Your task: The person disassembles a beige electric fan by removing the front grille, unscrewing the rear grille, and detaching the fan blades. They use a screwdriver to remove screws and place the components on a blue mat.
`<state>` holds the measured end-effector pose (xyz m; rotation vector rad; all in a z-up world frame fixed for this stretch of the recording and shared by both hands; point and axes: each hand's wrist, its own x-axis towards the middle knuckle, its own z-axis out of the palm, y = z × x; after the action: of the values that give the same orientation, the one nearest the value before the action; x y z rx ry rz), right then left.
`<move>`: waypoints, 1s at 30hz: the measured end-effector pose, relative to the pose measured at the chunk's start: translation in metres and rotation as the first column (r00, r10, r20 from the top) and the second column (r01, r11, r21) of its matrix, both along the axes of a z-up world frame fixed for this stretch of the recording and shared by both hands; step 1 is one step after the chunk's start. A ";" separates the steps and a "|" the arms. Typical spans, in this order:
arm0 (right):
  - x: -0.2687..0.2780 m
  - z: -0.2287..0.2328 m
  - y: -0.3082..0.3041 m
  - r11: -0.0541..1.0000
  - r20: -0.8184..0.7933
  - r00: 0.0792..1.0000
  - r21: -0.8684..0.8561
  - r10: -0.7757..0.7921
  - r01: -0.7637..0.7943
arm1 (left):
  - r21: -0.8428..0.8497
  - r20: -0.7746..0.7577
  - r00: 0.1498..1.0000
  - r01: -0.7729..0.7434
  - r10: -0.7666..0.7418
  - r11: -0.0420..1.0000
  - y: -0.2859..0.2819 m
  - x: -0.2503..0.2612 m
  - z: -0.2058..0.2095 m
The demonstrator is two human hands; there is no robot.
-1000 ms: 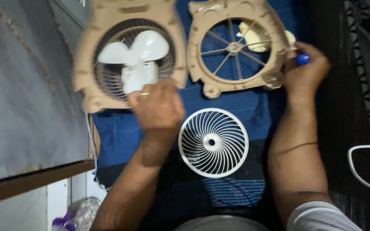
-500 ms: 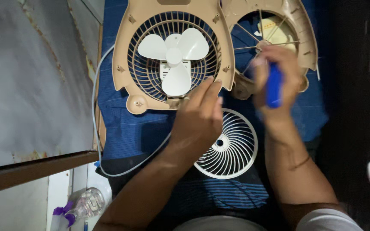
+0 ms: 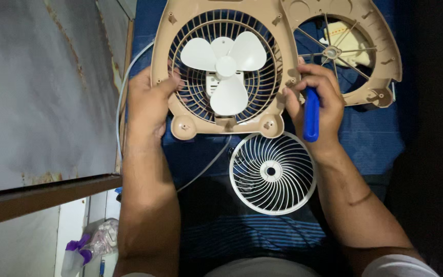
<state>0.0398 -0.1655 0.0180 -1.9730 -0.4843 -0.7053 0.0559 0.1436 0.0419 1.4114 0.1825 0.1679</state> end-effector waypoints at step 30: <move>0.025 -0.027 -0.030 0.909 0.058 0.995 0.405 0.085 -0.101 | 0.202 0.525 0.849 -0.183 0.052 0.962 -0.020 -0.020 -0.031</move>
<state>0.0652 -0.1951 -0.0093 -1.5359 -0.4127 -0.7208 0.0360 0.1238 0.0113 1.5491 -0.2076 0.6868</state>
